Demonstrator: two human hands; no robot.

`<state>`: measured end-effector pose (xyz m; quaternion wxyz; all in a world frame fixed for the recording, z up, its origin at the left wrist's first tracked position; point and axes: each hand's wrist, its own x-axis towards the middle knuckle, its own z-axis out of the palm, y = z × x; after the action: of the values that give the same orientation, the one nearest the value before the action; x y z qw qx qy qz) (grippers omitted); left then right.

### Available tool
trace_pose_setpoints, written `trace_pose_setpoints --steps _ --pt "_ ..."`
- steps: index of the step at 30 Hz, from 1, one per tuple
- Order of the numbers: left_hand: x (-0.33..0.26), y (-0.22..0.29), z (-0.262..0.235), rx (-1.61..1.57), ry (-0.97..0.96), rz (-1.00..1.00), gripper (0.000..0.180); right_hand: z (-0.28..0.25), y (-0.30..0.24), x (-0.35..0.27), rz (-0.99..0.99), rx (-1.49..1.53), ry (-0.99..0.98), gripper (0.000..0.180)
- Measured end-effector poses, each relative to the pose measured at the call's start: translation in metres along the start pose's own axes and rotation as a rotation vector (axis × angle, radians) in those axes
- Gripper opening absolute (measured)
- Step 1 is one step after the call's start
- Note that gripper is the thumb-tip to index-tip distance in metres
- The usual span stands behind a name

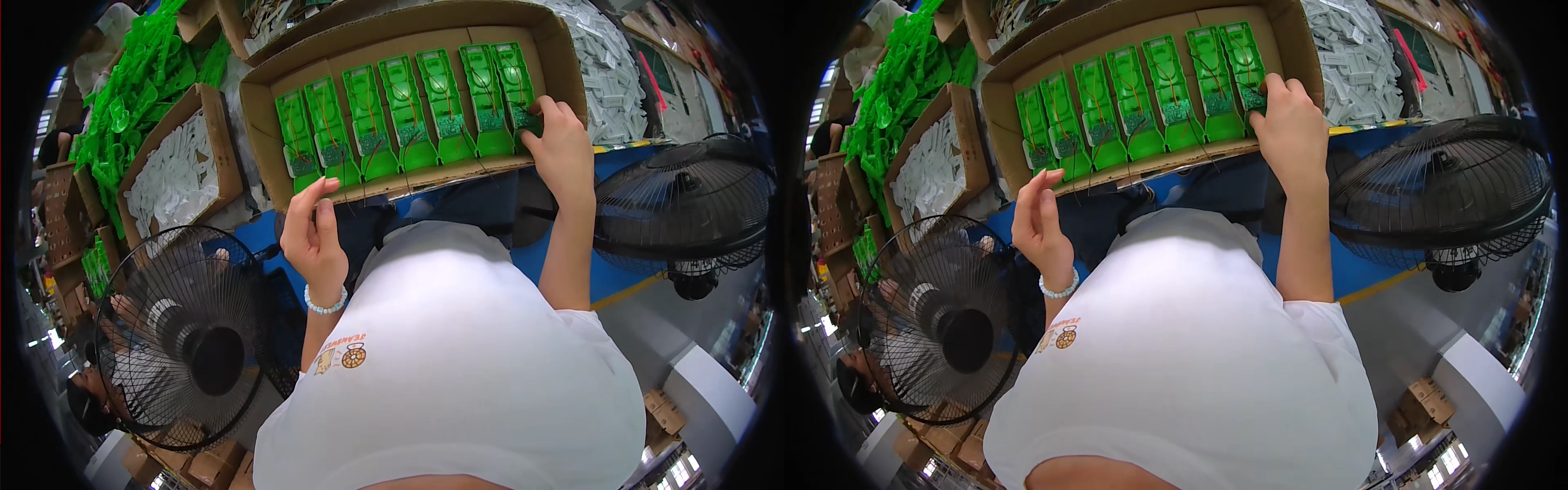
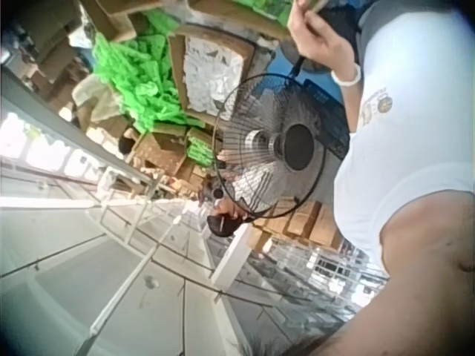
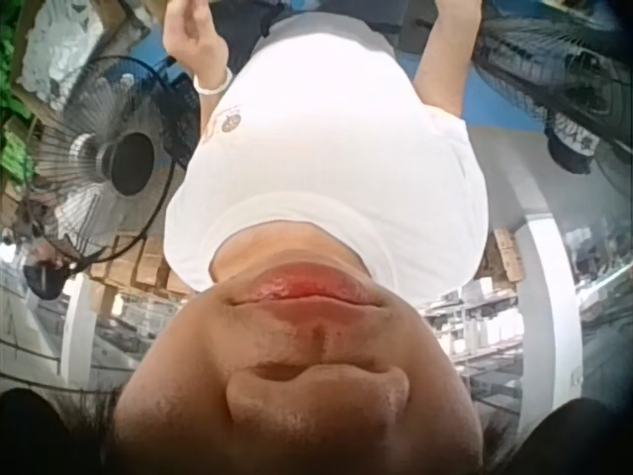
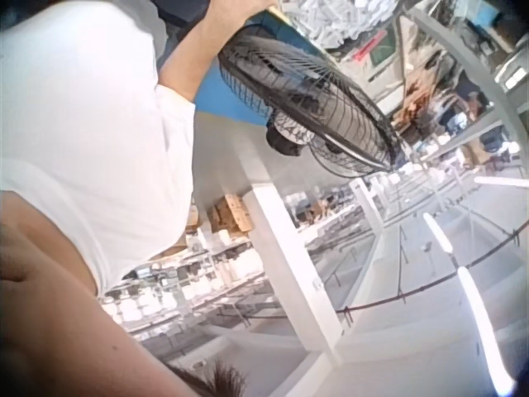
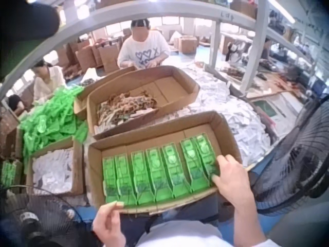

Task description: The person assembles circuit boards and wires into green plastic housing units by hand, then caps the assembled units with white plastic caps.

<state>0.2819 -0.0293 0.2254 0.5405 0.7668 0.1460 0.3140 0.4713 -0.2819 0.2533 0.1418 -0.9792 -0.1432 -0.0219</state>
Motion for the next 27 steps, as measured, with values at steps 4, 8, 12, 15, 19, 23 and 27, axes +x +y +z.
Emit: trace_pose_setpoints --steps 4,8,12,15,19,23,27 --pt "0.006 -0.010 0.002 0.092 -0.002 0.126 0.021 0.002 0.003 0.001 -0.098 0.182 0.118 0.027" --pt "0.012 -0.018 0.005 0.188 -0.005 0.233 0.021 -0.003 -0.010 -0.001 -0.047 0.523 -0.021 0.022" --pt "0.017 -0.025 0.006 0.325 -0.009 0.380 0.020 0.011 -0.014 0.001 -0.123 0.486 -0.020 0.021" --pt "0.022 -0.026 0.008 0.328 -0.003 0.400 0.019 0.018 -0.012 0.006 -0.121 0.457 -0.010 0.020" --pt "0.023 -0.029 0.011 0.384 0.000 0.456 0.021 0.018 -0.015 0.011 -0.116 0.442 -0.044 0.022" --pt "0.023 -0.035 0.014 0.427 -0.013 0.491 0.022 0.023 -0.016 0.011 -0.098 0.401 -0.062 0.021" --pt "0.024 -0.036 0.013 0.529 -0.043 0.549 0.020 0.019 -0.023 0.010 -0.022 0.371 -0.133 0.018"
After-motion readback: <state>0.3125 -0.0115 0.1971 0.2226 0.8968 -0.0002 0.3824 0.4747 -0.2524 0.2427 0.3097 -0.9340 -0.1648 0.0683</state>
